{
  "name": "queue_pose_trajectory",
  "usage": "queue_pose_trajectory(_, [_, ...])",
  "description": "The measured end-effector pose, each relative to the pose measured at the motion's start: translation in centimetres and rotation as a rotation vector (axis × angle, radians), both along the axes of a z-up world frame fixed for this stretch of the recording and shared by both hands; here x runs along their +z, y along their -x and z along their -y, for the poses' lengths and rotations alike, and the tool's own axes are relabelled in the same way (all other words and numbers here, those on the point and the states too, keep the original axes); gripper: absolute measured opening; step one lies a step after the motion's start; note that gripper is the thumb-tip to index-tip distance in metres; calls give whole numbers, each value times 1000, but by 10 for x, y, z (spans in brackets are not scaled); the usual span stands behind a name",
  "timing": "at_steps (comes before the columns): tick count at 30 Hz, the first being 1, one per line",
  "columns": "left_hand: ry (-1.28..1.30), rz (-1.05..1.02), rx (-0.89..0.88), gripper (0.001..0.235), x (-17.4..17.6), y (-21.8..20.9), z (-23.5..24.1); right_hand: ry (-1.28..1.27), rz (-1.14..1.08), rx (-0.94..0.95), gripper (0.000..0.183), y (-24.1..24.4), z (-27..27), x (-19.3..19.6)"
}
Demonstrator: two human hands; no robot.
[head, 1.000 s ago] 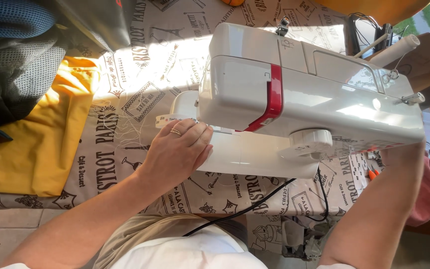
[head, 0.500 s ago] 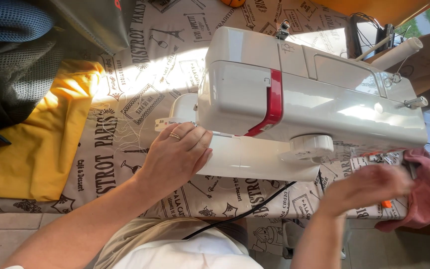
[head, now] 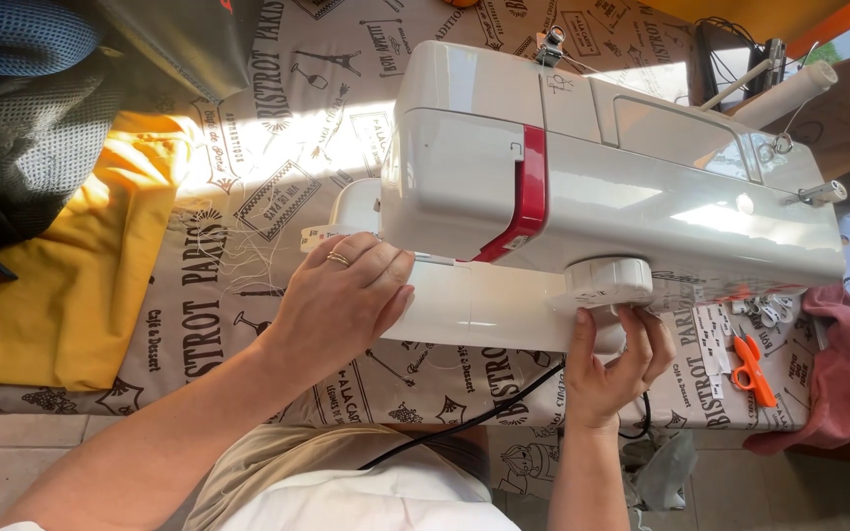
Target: Cutting labels from a strip and sewing them using a sewing machine
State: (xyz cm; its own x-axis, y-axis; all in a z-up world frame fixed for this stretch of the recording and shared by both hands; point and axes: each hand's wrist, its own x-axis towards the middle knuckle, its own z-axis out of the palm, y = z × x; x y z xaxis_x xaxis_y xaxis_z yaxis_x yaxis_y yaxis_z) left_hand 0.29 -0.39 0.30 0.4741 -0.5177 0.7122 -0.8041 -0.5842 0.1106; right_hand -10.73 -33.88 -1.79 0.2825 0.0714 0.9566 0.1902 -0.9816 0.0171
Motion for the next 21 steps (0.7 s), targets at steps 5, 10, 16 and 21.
queue_pose_trajectory(5, [-8, -5, 2, 33, 0, -1, 1, 17, -4, 14, 39, 1, -3, 4])
queue_pose_trajectory(10, [-17, -4, 7, 31, 2, -2, 2, -8, -19, 35, 34, 0, -8, 6])
queue_pose_trajectory(16, [-29, 3, 15, 29, 3, -3, 4, -1, -39, 36, 21, 2, -1, -5])
queue_pose_trajectory(21, [-13, 13, 1, 28, 8, -3, 2, 6, -43, 45, 13, 3, -4, -3])
